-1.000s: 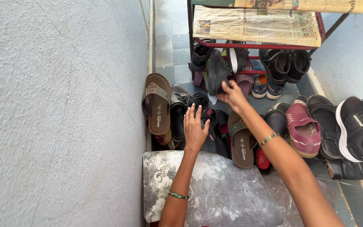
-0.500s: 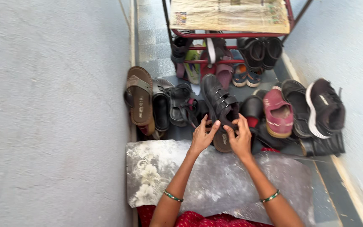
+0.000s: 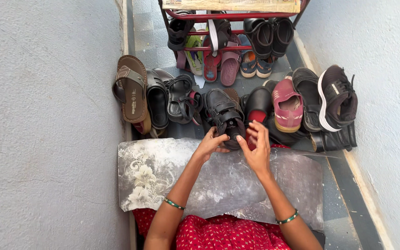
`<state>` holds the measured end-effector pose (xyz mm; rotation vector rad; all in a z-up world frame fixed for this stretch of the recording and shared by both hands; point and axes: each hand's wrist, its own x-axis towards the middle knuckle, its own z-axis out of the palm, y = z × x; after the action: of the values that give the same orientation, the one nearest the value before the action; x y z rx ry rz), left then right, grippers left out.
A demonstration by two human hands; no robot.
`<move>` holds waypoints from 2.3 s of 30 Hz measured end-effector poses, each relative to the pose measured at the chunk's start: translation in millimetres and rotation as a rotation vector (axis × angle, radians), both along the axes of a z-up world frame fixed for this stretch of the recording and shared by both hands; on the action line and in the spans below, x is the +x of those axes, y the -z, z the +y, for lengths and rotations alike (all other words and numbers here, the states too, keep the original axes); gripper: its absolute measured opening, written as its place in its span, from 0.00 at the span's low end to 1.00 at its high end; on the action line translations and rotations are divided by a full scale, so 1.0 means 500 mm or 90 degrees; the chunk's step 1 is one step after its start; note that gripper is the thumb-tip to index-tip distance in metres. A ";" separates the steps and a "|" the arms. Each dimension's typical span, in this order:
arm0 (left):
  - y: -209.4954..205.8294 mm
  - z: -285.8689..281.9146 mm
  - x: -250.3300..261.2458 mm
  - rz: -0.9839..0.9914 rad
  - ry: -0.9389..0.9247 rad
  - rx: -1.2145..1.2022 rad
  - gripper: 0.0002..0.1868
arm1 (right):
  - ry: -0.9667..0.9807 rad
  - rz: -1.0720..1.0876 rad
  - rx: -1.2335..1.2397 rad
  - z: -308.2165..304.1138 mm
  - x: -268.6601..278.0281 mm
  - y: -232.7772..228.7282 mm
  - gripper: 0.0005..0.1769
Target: The person sits on the floor and organizes a collection of footwear, including sandals, sneakers, and flip-flops. They pick up individual shoes, inspect them, and place them into a red metal shoe rack or arrange them on the floor. The person also removes newspapers from the rack and stacks them.
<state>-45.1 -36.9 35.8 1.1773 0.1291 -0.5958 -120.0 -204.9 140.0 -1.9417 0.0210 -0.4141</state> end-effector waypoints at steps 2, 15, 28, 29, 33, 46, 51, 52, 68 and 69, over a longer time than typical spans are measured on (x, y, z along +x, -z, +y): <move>-0.008 -0.005 -0.003 -0.005 0.010 0.026 0.42 | -0.004 -0.012 -0.044 -0.008 0.006 -0.022 0.36; -0.056 -0.011 0.014 -0.020 0.205 0.053 0.44 | -0.147 -0.168 -0.380 -0.068 0.074 -0.123 0.19; -0.037 -0.019 0.002 -0.014 0.173 0.196 0.45 | -0.037 0.034 -0.365 -0.066 0.049 -0.081 0.29; -0.026 -0.018 0.006 -0.006 0.162 0.199 0.46 | -0.052 0.060 -0.334 -0.065 0.051 -0.074 0.32; 0.003 0.008 0.039 -0.003 0.095 0.192 0.43 | -0.105 0.108 -0.237 -0.057 0.066 -0.044 0.35; 0.058 0.102 0.187 -0.033 -0.045 0.629 0.37 | -0.197 0.092 -0.215 -0.009 0.086 -0.025 0.23; 0.021 0.105 0.185 -0.232 -0.003 0.826 0.29 | -0.190 0.108 -0.217 -0.013 0.092 -0.016 0.23; -0.005 0.108 0.185 -0.260 -0.011 0.855 0.29 | -0.186 0.118 -0.214 -0.014 0.095 -0.015 0.24; -0.090 0.249 0.326 -0.672 -0.343 0.767 0.40 | -0.195 0.059 -0.287 0.081 0.343 0.033 0.18; -0.079 0.253 0.329 -0.676 -0.337 0.772 0.41 | -0.185 0.057 -0.312 0.097 0.386 0.035 0.17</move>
<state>119.1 89.8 75.1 2.3632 -0.1434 0.7627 73.1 -156.5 122.5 -2.3994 -0.3286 -0.1419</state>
